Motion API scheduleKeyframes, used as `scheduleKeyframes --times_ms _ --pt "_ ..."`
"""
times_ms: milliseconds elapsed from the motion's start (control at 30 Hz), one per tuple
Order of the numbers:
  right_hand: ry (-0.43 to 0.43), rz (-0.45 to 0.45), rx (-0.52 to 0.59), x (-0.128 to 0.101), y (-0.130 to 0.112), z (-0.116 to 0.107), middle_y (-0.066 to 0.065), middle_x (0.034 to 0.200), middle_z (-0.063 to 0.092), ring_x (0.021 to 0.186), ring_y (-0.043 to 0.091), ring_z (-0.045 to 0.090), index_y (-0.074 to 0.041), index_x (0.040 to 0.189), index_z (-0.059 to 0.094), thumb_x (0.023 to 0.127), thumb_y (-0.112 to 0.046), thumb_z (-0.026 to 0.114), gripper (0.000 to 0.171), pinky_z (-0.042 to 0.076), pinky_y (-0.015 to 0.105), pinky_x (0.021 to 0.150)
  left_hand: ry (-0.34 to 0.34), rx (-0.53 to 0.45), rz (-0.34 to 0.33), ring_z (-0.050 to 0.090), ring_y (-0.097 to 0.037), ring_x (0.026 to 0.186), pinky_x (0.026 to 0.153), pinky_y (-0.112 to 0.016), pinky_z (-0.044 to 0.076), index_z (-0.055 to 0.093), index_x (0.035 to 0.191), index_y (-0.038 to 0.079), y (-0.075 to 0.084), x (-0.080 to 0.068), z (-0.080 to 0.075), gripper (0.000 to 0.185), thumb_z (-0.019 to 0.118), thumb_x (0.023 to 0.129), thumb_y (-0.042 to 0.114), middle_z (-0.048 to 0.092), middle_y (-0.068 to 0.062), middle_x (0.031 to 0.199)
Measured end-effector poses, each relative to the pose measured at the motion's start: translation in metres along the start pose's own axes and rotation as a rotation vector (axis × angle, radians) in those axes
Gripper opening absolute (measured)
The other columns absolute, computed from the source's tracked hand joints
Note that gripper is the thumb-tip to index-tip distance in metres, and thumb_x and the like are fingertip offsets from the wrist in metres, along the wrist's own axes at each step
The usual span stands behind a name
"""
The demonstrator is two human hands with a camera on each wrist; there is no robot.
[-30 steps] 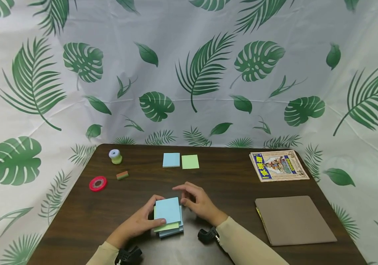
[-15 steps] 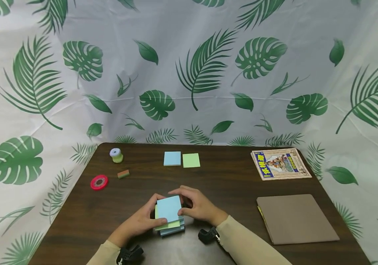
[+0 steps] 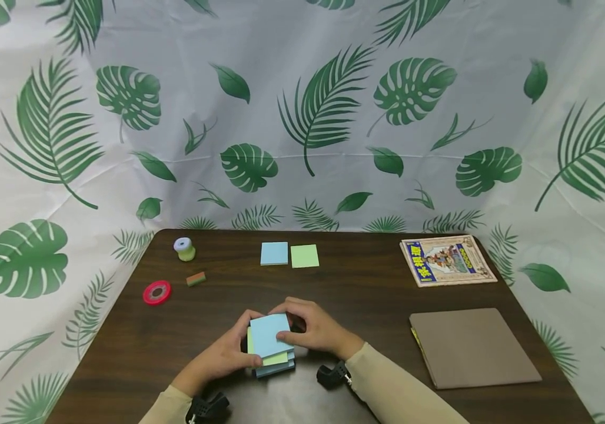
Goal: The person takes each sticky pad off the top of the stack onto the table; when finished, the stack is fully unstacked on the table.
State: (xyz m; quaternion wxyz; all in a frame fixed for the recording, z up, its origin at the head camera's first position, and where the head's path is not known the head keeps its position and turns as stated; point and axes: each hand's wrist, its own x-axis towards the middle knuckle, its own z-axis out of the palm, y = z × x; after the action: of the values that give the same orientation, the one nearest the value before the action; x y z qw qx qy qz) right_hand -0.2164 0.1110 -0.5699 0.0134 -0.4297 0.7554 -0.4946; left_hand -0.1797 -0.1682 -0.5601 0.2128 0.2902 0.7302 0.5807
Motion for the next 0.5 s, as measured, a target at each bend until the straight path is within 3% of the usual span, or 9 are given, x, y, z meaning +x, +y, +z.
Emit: scheduleKeyframes --times_ms 500 --pt "0.006 0.007 0.004 -0.0006 0.0027 -0.0008 -0.008 0.097 0.059 0.068 0.020 0.052 -0.032 0.138 0.067 0.103 -0.027 0.077 0.037 0.045 0.021 0.060 -0.009 0.013 -0.015 0.062 -0.015 0.116 0.099 -0.027 0.050 0.037 0.152 0.015 0.0043 -0.0009 -0.0003 0.085 0.093 0.089 0.026 0.053 -0.012 0.143"
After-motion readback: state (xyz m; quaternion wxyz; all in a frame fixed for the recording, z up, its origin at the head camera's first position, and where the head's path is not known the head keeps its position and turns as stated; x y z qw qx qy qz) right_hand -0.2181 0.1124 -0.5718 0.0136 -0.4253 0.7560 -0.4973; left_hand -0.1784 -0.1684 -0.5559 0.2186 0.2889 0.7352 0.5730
